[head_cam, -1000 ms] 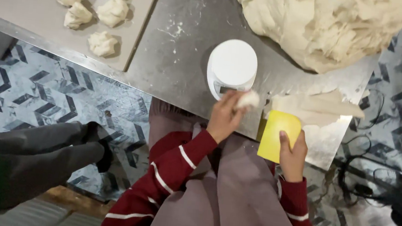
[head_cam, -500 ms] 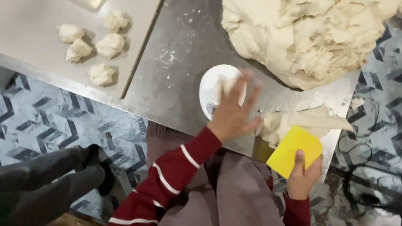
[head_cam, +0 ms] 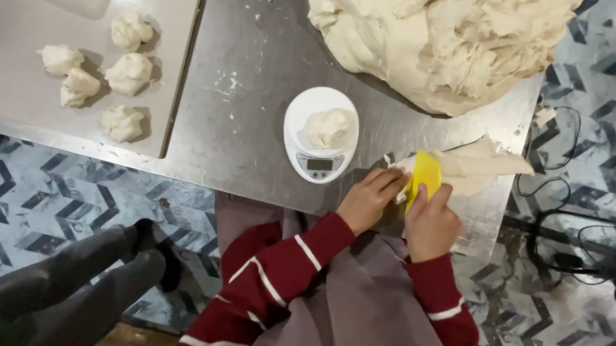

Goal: Divide dough into small portions and weigh each on a digital scale.

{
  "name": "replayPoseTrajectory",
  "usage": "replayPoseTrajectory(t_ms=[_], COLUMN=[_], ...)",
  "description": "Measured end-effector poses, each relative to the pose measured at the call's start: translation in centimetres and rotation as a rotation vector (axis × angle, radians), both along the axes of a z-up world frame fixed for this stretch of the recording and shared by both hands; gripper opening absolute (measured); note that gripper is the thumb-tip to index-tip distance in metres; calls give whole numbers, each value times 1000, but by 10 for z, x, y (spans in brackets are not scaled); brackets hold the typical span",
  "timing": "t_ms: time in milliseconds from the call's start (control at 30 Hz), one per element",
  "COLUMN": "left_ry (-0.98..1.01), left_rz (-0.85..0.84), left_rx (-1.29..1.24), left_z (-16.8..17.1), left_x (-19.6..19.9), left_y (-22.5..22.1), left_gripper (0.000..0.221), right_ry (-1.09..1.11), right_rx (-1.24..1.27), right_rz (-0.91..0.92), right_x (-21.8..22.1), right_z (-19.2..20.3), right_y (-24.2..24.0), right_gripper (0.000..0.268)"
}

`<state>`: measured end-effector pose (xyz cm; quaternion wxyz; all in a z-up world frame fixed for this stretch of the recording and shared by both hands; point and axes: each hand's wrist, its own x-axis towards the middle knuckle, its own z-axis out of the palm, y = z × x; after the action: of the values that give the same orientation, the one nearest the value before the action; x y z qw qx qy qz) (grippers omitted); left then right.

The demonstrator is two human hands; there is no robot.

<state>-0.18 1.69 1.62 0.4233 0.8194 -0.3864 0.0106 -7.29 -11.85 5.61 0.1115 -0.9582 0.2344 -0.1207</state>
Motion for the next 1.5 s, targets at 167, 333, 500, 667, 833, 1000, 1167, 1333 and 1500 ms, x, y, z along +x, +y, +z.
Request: replayPoseTrajectory(t_ms=[167,333,500,667,833,1000,1167,1333,1500], left_ry=[57,160,154,-83,-155,-30,-71,8,0], left_rz=[53,65,160,237,375,602,611,634,594], left_rx=[-71,-82,-138,-38,-64,-53,-203,-179,-23], left_z=[6,-7,1,52,44,27,61,29,47], left_x=[-1,-15,-32,-30,-28,11,53,66,65], left_y=[1,11,28,68,97,103,101,104,111], left_gripper=[53,48,55,72,53,45,46,33,35], right_ry=[97,158,148,216,355,104,-18,88,241], right_rx=[-52,-95,-28,45,25,-119,172,126,73], right_rz=[35,78,85,89,27,48,356,518,442], right_x=[44,83,89,12,-24,-11,77,131,146], right_z=[5,-3,-13,9,25,66,71,66,60], right_y=[3,-4,-40,-23,-12,15,69,96,126], right_gripper=[30,37,39,52,43,36,41,42,35])
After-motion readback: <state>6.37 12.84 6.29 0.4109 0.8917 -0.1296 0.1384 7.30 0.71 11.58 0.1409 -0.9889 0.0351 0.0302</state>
